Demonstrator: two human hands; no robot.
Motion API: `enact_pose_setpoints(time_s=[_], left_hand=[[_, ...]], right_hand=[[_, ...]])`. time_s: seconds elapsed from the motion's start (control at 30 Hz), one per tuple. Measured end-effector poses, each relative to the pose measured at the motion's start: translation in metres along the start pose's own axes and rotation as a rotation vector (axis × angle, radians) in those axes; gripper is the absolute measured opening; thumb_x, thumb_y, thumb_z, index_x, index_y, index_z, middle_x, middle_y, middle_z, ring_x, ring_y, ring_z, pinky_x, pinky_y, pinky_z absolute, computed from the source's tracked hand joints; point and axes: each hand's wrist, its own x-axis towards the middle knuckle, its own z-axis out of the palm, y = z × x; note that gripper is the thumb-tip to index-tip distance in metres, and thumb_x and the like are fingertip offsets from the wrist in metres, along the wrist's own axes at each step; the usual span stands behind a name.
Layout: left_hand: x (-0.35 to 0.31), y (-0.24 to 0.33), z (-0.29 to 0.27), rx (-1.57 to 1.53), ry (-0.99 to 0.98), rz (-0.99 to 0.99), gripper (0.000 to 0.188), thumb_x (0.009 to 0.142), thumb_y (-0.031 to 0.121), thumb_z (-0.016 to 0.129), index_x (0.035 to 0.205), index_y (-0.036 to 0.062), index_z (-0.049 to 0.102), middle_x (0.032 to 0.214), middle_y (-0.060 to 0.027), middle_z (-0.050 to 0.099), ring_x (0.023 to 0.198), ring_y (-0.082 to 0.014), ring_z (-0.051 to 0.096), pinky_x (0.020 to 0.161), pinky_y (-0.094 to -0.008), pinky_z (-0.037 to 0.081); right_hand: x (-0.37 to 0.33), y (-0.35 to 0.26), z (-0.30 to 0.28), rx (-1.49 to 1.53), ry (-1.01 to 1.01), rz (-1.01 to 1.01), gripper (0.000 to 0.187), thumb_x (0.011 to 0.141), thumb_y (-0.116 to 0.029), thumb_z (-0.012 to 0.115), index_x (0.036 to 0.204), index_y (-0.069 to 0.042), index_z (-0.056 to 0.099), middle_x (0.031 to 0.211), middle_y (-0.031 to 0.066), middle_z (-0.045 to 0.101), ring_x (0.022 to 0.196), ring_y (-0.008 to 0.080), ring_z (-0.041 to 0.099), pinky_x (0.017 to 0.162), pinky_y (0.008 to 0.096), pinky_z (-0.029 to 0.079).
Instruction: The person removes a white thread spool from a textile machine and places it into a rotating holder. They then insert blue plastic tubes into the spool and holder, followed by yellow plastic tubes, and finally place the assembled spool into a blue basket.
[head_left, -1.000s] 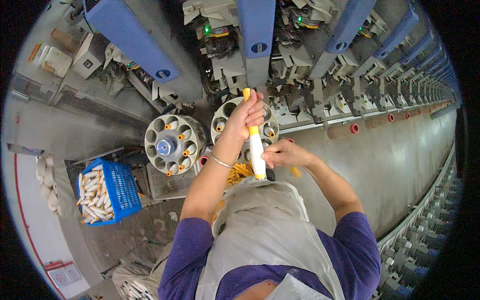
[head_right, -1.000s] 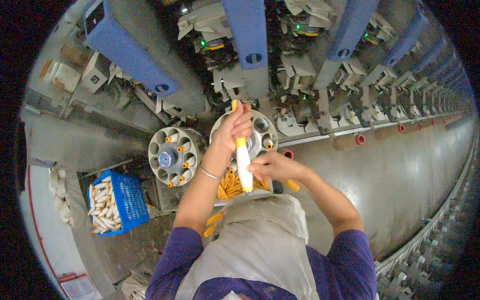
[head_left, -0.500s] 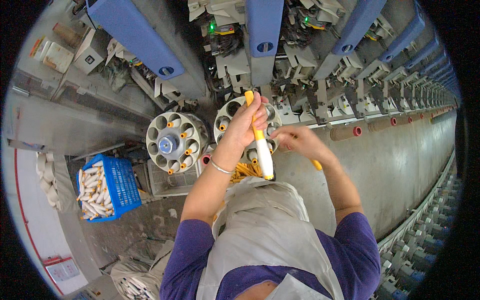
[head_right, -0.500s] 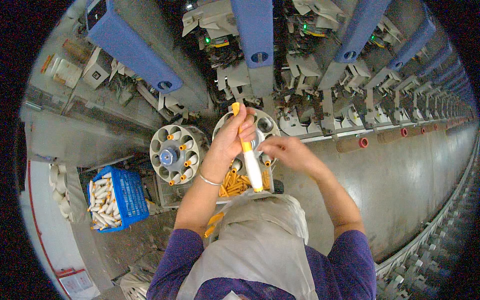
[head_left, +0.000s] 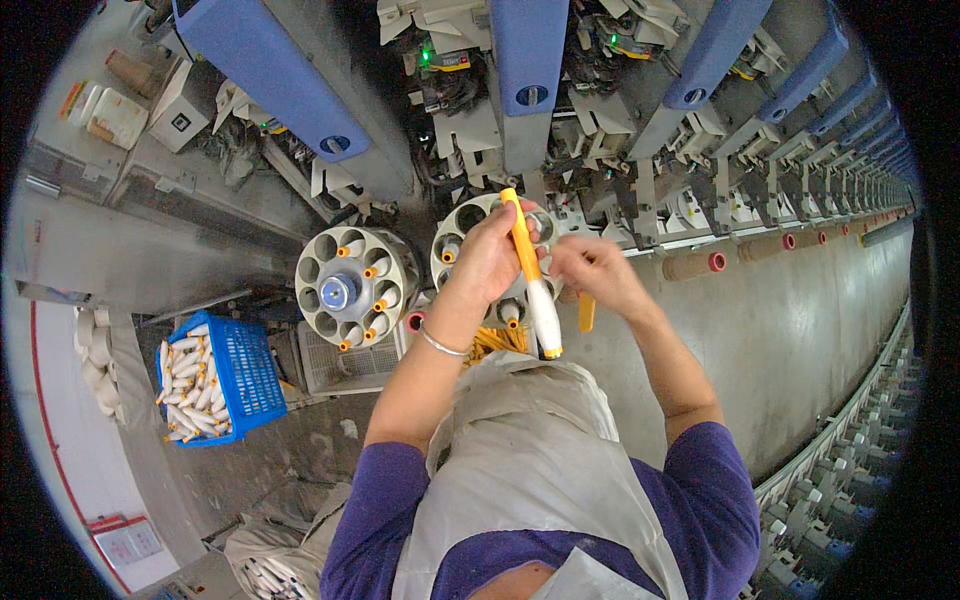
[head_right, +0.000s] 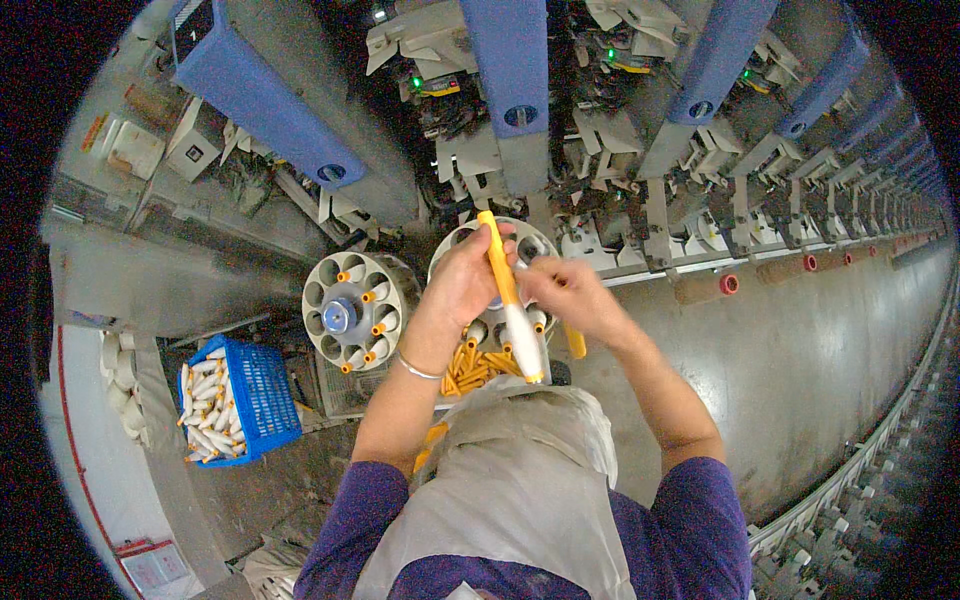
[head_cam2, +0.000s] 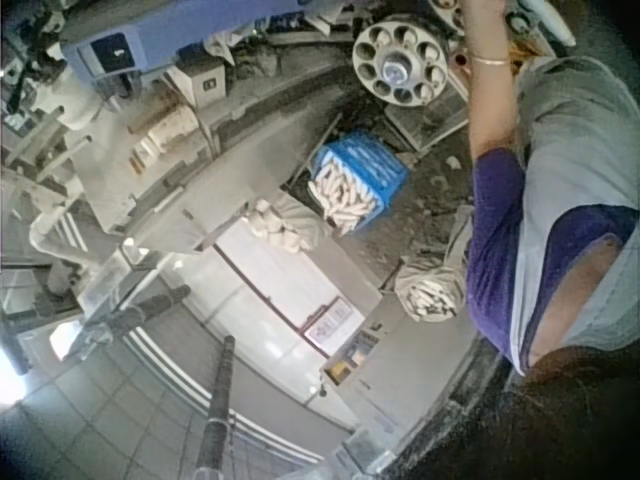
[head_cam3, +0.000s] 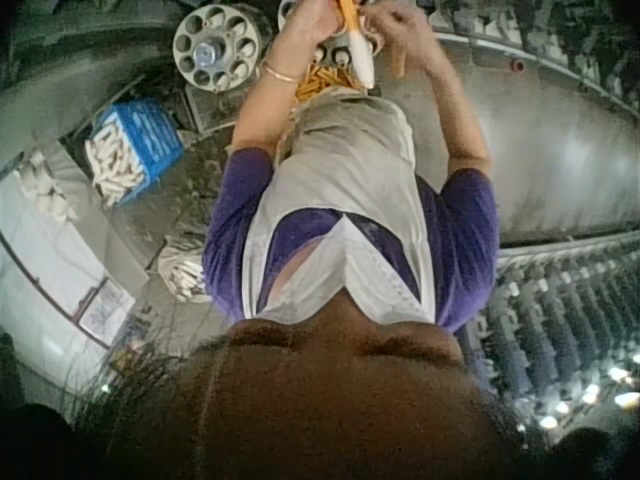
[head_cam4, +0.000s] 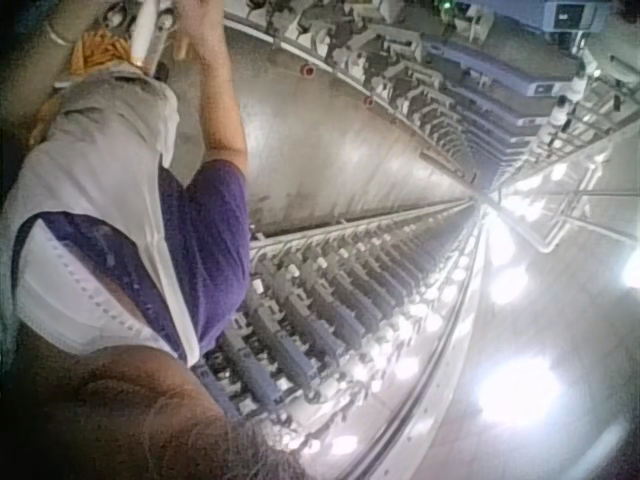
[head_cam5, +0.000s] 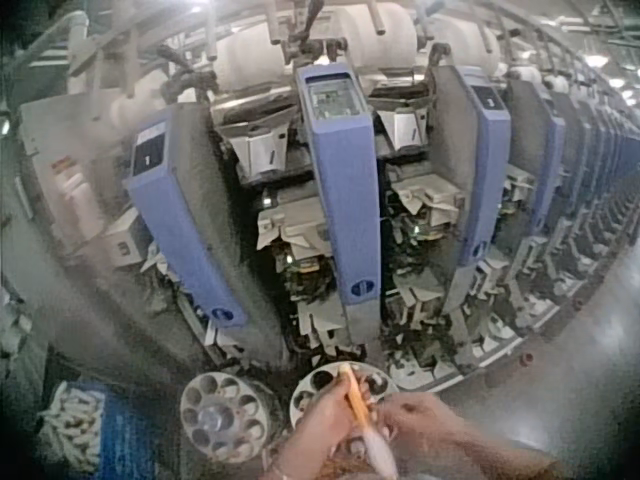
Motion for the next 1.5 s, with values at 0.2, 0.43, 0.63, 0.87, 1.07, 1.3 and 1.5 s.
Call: enact_pose_setpoints(time_s=[0.2, 0.43, 0.63, 0.87, 1.07, 1.3, 1.5], left_hand=[[0.002, 0.004, -0.002, 0.031, 0.014, 0.034, 0.024, 0.100, 0.026, 0.049, 0.110, 0.0053, 0.054, 0.088, -0.0060, 0.052, 0.082, -0.0191, 0.052, 0.076, -0.0408, 0.050], [0.016, -0.005, -0.009, 0.060, 0.025, 0.009, 0.020, 0.099, 0.027, 0.053, 0.108, 0.0093, 0.053, 0.086, -0.0035, 0.050, 0.081, -0.0168, 0.050, 0.072, -0.0359, 0.049], [0.026, -0.010, -0.001, 0.245, 0.082, 0.121, 0.020, 0.097, 0.024, 0.056, 0.110, 0.0093, 0.052, 0.088, -0.0025, 0.050, 0.077, -0.0137, 0.051, 0.068, -0.0307, 0.049], [0.049, -0.012, -0.002, 0.212, 0.181, 0.213, 0.018, 0.097, 0.021, 0.056, 0.111, 0.0118, 0.051, 0.090, -0.0024, 0.052, 0.081, -0.0160, 0.053, 0.075, -0.0384, 0.051], [0.051, -0.003, -0.015, 0.099, 0.056, 0.115, 0.017, 0.097, 0.020, 0.057, 0.109, 0.0096, 0.051, 0.086, -0.0033, 0.052, 0.082, -0.0166, 0.053, 0.075, -0.0381, 0.050], [0.081, -0.030, -0.015, 0.464, 0.115, 0.649, 0.013, 0.094, 0.007, 0.058, 0.104, 0.0068, 0.050, 0.092, -0.0041, 0.059, 0.092, -0.0144, 0.059, 0.085, -0.0305, 0.049], [0.090, -0.052, -0.033, 0.867, 0.172, 0.668, 0.025, 0.088, 0.005, 0.063, 0.109, 0.0037, 0.051, 0.106, -0.0076, 0.062, 0.101, -0.0209, 0.061, 0.093, -0.0316, 0.045]], right_hand=[[0.000, -0.005, -0.019, -0.296, -0.090, 0.046, 0.027, 0.094, -0.028, 0.059, 0.088, -0.003, 0.065, 0.075, 0.0078, 0.063, 0.067, 0.0174, 0.059, 0.060, 0.0330, 0.046], [0.007, 0.033, 0.005, -0.473, -0.261, -0.056, 0.031, 0.092, -0.033, 0.061, 0.083, -0.003, 0.064, 0.064, 0.0109, 0.059, 0.058, 0.0209, 0.058, 0.056, 0.0357, 0.046], [0.014, 0.017, -0.017, 0.161, -0.115, 0.153, 0.028, 0.096, -0.026, 0.058, 0.079, -0.005, 0.066, 0.062, -0.0034, 0.052, 0.055, 0.0038, 0.044, 0.048, 0.0219, 0.034], [0.016, -0.002, -0.055, 0.264, 0.141, 0.043, 0.025, 0.097, -0.025, 0.056, 0.083, -0.006, 0.062, 0.064, -0.0071, 0.046, 0.049, -0.0007, 0.032, 0.043, 0.0162, 0.026], [0.006, -0.001, -0.067, 0.330, 0.185, 0.117, 0.026, 0.097, -0.025, 0.057, 0.076, -0.008, 0.058, 0.060, -0.0086, 0.040, 0.050, 0.0000, 0.031, 0.043, 0.0177, 0.024], [-0.001, -0.017, -0.059, 0.045, 0.165, -0.223, 0.026, 0.097, -0.022, 0.056, 0.078, -0.005, 0.059, 0.069, -0.0031, 0.054, 0.053, 0.0034, 0.041, 0.047, 0.0185, 0.032], [-0.002, -0.022, -0.041, 0.139, 0.081, -0.015, 0.025, 0.097, -0.018, 0.055, 0.078, -0.002, 0.060, 0.075, 0.0019, 0.061, 0.057, 0.0037, 0.047, 0.051, 0.0197, 0.036]])
